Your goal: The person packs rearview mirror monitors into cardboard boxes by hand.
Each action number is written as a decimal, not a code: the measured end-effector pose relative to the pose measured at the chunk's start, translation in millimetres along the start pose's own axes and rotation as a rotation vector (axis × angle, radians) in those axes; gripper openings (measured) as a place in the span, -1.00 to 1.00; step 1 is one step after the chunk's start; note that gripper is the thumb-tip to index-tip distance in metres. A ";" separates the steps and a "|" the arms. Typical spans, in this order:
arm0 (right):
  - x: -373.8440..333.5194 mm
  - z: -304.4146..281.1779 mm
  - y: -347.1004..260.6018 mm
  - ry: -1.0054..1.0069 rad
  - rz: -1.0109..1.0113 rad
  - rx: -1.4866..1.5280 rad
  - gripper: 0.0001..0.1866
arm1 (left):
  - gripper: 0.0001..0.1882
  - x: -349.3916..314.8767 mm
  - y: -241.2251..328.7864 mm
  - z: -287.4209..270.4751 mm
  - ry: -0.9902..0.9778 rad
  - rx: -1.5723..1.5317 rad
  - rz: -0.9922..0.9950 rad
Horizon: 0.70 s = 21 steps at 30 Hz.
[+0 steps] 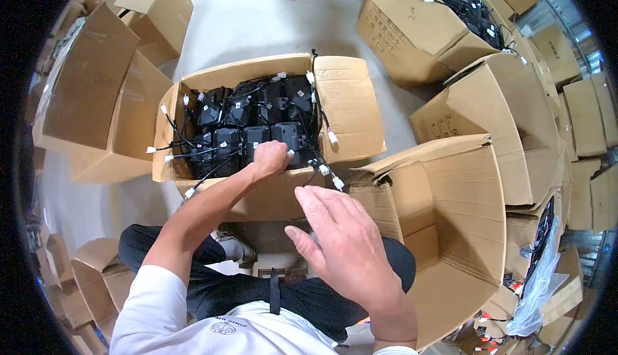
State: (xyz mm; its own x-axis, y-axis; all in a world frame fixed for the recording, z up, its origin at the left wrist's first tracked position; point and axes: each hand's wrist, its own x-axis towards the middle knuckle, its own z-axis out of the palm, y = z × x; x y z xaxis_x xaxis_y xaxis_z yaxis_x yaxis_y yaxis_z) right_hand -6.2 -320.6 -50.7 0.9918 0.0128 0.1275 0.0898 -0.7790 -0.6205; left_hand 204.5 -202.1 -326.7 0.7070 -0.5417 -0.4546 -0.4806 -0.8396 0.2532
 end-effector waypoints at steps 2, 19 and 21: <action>-3.2 0.8 -0.8 -0.017 -0.025 0.009 -0.46 | -0.64 -1.1 16.1 -4.8 -0.088 0.001 0.318; 2.9 0.4 8.3 -0.130 -0.052 0.034 -0.45 | -0.67 88.6 26.6 25.2 0.069 -0.935 -0.039; 3.5 1.9 11.6 -0.139 -0.050 0.049 -0.45 | -0.70 101.7 35.1 23.8 0.082 -1.197 -0.314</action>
State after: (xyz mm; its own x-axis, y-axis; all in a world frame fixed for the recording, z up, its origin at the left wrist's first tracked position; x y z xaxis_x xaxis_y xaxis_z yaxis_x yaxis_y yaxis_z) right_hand -1.6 -328.4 -58.9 0.9887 0.1400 0.0531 0.1404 -0.7437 -0.6536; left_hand 247.1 -285.7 -384.3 0.7571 -0.2753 -0.5925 0.4608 -0.4179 0.7830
